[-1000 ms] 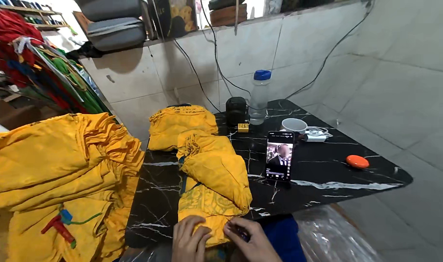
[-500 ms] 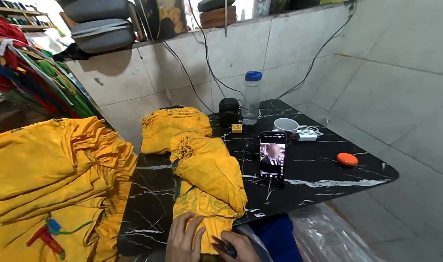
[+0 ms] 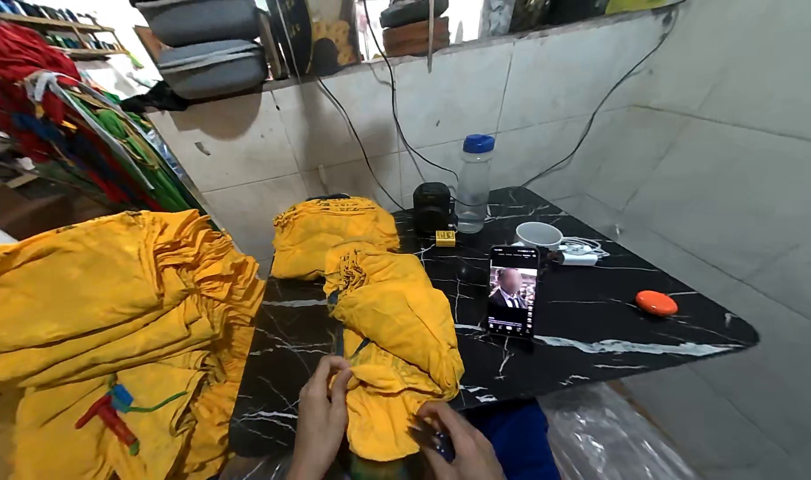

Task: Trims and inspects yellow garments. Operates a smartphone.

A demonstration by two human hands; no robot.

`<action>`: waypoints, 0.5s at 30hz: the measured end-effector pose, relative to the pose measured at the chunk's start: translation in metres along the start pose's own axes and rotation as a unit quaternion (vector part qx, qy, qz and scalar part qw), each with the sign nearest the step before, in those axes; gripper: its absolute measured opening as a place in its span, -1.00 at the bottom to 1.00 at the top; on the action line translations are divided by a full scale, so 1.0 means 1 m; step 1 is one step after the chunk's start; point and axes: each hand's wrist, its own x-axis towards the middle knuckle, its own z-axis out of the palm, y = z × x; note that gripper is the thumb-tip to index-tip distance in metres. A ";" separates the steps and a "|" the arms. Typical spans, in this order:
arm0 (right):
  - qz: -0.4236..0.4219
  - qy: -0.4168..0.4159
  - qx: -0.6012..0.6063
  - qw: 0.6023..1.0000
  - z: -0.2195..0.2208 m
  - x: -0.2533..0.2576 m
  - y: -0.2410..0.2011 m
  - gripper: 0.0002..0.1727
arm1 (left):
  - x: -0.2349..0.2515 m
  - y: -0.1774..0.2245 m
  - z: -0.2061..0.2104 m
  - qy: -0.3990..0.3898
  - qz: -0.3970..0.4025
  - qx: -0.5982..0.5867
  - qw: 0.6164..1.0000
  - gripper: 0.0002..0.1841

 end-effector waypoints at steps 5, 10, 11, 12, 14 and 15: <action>-0.057 -0.032 0.051 0.997 0.006 0.013 0.005 -0.59 | 0.022 0.005 0.005 -0.023 -0.012 -0.029 0.999 -0.73; -0.049 -0.050 -0.073 0.995 0.003 0.025 -0.013 -0.27 | 0.040 -0.002 0.002 -0.137 -0.030 -0.012 0.990 -0.60; -0.050 -0.053 -0.089 0.993 0.004 0.028 -0.012 -0.29 | 0.041 -0.002 -0.003 -0.182 -0.005 -0.018 0.983 -0.62; -0.047 -0.061 -0.101 0.992 0.005 0.032 -0.010 -0.33 | 0.040 -0.004 -0.009 -0.230 0.027 -0.020 0.973 -0.65; -0.041 -0.071 -0.094 0.992 0.007 0.036 -0.005 -0.41 | 0.037 -0.009 -0.013 -0.275 0.076 -0.023 0.958 -0.79; -0.041 -0.070 -0.073 0.994 0.009 0.037 -0.003 -0.45 | 0.035 -0.011 -0.015 -0.277 0.087 -0.011 0.957 -0.84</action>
